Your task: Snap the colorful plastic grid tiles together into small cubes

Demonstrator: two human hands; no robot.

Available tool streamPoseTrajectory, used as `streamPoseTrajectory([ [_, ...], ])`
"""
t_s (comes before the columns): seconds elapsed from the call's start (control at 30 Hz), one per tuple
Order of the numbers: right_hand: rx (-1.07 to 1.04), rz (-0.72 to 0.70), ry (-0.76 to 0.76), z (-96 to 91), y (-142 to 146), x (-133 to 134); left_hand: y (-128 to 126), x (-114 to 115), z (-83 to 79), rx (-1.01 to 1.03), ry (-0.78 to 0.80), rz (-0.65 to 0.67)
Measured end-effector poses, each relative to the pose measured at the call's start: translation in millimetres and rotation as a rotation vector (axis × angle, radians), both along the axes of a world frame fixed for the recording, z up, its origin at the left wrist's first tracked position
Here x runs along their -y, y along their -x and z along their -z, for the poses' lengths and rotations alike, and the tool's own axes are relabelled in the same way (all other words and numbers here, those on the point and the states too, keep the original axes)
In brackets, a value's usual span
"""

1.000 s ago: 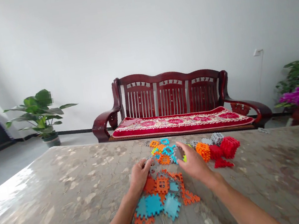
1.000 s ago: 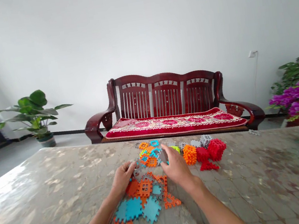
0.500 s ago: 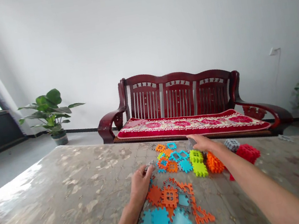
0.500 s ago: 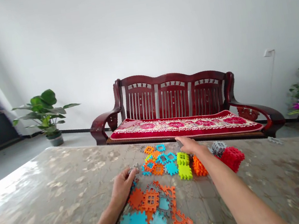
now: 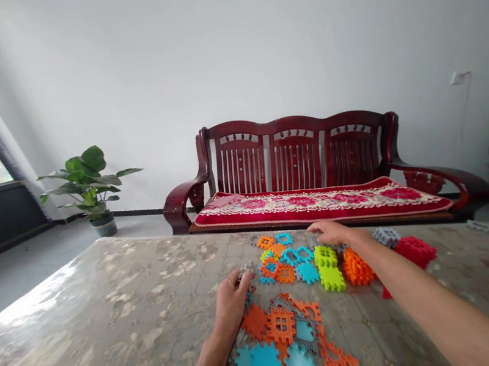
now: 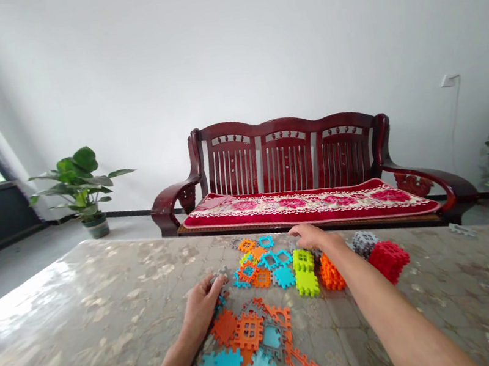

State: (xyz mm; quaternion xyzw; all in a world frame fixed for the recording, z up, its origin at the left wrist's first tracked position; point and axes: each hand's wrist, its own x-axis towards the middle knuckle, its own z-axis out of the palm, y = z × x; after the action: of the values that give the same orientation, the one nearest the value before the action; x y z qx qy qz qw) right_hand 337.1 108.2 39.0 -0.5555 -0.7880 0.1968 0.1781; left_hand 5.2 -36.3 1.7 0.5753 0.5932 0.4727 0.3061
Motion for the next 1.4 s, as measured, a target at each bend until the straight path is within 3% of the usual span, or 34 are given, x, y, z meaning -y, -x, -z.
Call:
streamPoseTrajectory([
  [0.17,-0.104,0.017,-0.082,-15.4,28,21,2,6,-12.0,0.212,0.000,0.053],
  [0.37,-0.345,-0.194,-0.153,-24.8,110,81,-1,4,-12.1,0.465,0.105,0.163],
  [0.5,-0.275,-0.250,-0.255,-24.1,150,119,-4,3,-11.2,0.627,0.175,0.252],
  [0.63,-0.155,-0.222,-0.380,-20.5,168,137,-4,6,-13.7,0.676,0.195,0.327],
  [0.8,-0.105,-0.132,-0.439,-13.1,174,141,-6,9,-15.8,0.672,0.223,0.398],
  [1.0,-0.064,-0.126,-0.458,-12.3,170,146,-10,13,-18.6,0.619,0.279,0.479],
  [1.1,-0.098,-0.110,-0.432,-18.1,154,136,-5,14,-25.8,0.578,0.270,0.457],
  [1.23,-0.155,0.009,-0.334,-28.0,96,95,15,5,-27.1,0.617,0.082,0.142],
  [1.3,-0.104,0.081,-0.224,-30.5,56,71,27,-2,-20.7,0.571,-0.007,-0.050],
  [1.4,-0.070,0.144,-0.155,-29.2,4,44,38,-10,-7.6,0.461,-0.049,-0.216],
])
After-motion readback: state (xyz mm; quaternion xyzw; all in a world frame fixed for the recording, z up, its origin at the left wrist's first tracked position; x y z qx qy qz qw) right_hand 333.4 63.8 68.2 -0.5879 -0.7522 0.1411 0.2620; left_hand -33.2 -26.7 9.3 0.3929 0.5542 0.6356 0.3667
